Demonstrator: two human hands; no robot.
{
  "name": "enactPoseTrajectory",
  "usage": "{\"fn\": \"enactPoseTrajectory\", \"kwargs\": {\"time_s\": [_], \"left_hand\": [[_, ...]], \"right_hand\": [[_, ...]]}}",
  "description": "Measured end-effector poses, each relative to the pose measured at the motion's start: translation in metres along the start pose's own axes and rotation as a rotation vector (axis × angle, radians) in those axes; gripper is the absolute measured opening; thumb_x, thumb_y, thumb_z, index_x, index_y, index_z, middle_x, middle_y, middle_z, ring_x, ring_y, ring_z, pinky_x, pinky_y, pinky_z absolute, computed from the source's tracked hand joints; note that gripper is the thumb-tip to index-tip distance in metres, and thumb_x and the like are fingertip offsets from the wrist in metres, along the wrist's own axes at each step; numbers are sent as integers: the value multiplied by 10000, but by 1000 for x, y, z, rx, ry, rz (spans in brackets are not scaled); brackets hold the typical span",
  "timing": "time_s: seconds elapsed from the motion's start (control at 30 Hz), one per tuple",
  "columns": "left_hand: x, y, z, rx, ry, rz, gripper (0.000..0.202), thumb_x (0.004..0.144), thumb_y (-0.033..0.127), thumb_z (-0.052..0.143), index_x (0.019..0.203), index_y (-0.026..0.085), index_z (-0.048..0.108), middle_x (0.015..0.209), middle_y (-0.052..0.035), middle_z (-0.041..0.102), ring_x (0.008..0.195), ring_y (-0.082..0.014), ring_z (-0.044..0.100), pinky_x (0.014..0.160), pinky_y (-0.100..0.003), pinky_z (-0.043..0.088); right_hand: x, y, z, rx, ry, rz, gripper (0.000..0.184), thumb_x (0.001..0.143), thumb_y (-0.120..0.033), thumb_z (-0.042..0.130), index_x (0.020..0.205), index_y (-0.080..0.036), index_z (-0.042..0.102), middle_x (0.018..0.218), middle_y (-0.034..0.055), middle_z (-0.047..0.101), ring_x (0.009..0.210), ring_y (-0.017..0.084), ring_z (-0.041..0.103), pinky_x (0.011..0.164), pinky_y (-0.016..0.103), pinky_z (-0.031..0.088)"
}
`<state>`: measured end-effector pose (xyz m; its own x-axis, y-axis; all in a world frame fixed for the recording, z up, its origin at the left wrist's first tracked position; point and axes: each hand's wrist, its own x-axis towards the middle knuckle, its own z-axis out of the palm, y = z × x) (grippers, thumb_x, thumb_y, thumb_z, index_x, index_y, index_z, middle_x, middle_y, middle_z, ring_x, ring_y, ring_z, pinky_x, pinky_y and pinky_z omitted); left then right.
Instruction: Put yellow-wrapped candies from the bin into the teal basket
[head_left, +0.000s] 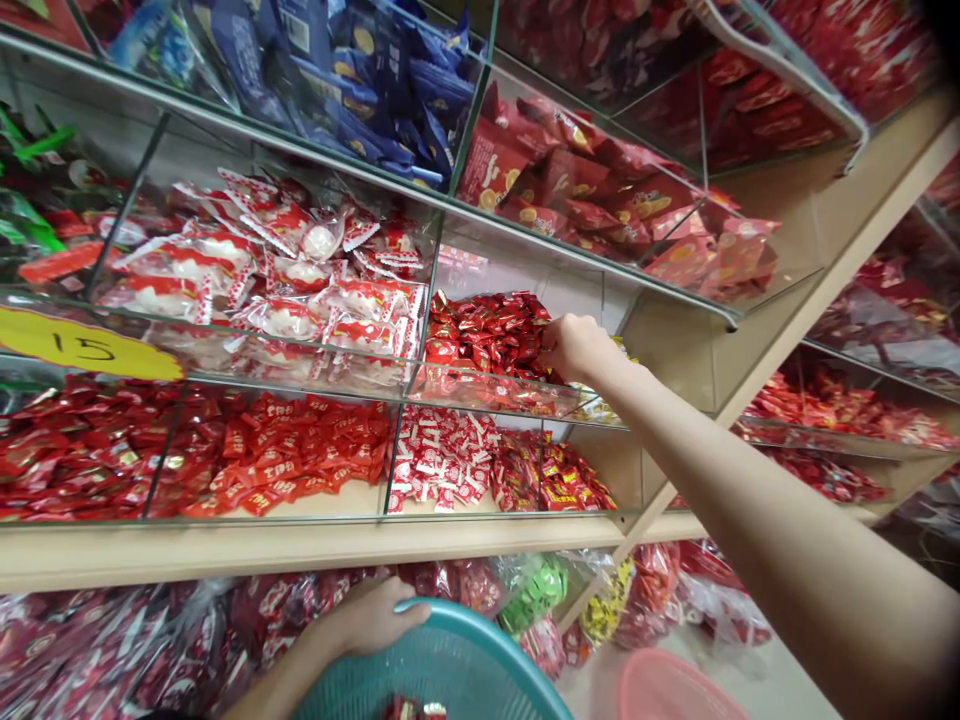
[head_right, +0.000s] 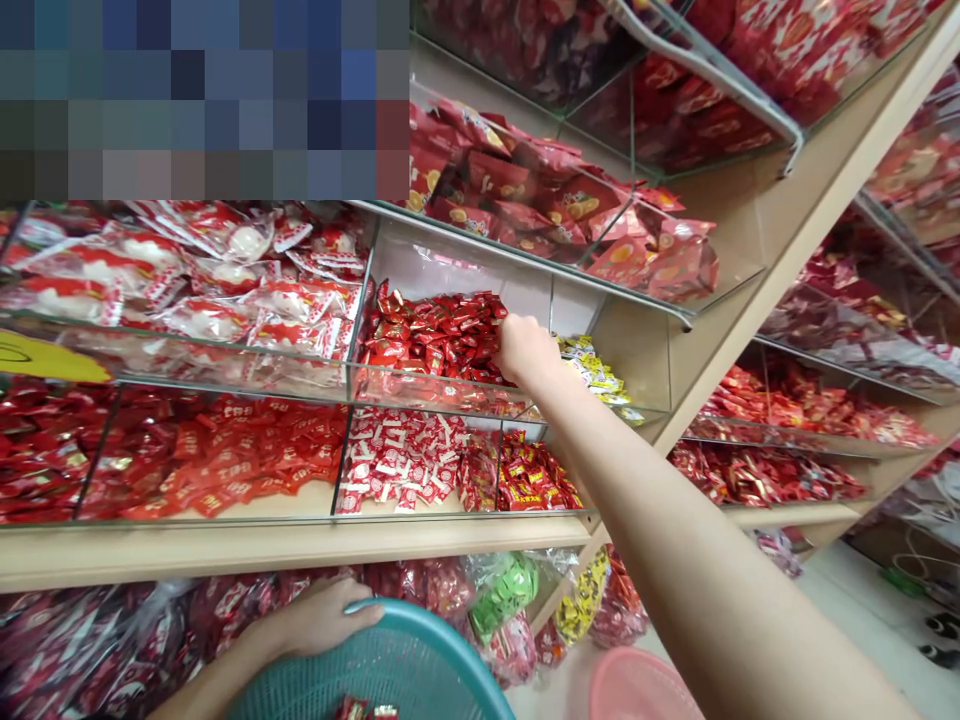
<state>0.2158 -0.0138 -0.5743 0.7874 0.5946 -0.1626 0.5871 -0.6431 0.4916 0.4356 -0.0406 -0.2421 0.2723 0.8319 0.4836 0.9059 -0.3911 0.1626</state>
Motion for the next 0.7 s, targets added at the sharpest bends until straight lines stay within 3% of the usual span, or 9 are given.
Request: {"fn": "enactPoseTrajectory", "kwargs": {"time_s": [0.17, 0.7], "left_hand": [[1, -2, 1, -9, 7, -2, 568, 810, 632, 259, 777, 205, 632, 838, -49, 681, 776, -193, 603, 610, -251, 349], [1, -2, 1, -19, 2, 4, 579, 808, 648, 254, 784, 206, 628, 843, -47, 677, 772, -194, 601, 624, -254, 346]], "right_hand": [[-2, -6, 8, -112, -39, -16, 271, 796, -304, 545, 979, -120, 622, 939, 192, 646, 881, 290, 621, 697, 372, 471], [-8, -3, 9, -80, 6, 33, 179, 781, -232, 536, 910, -152, 631, 891, 145, 661, 864, 270, 633, 687, 338, 480]]}}
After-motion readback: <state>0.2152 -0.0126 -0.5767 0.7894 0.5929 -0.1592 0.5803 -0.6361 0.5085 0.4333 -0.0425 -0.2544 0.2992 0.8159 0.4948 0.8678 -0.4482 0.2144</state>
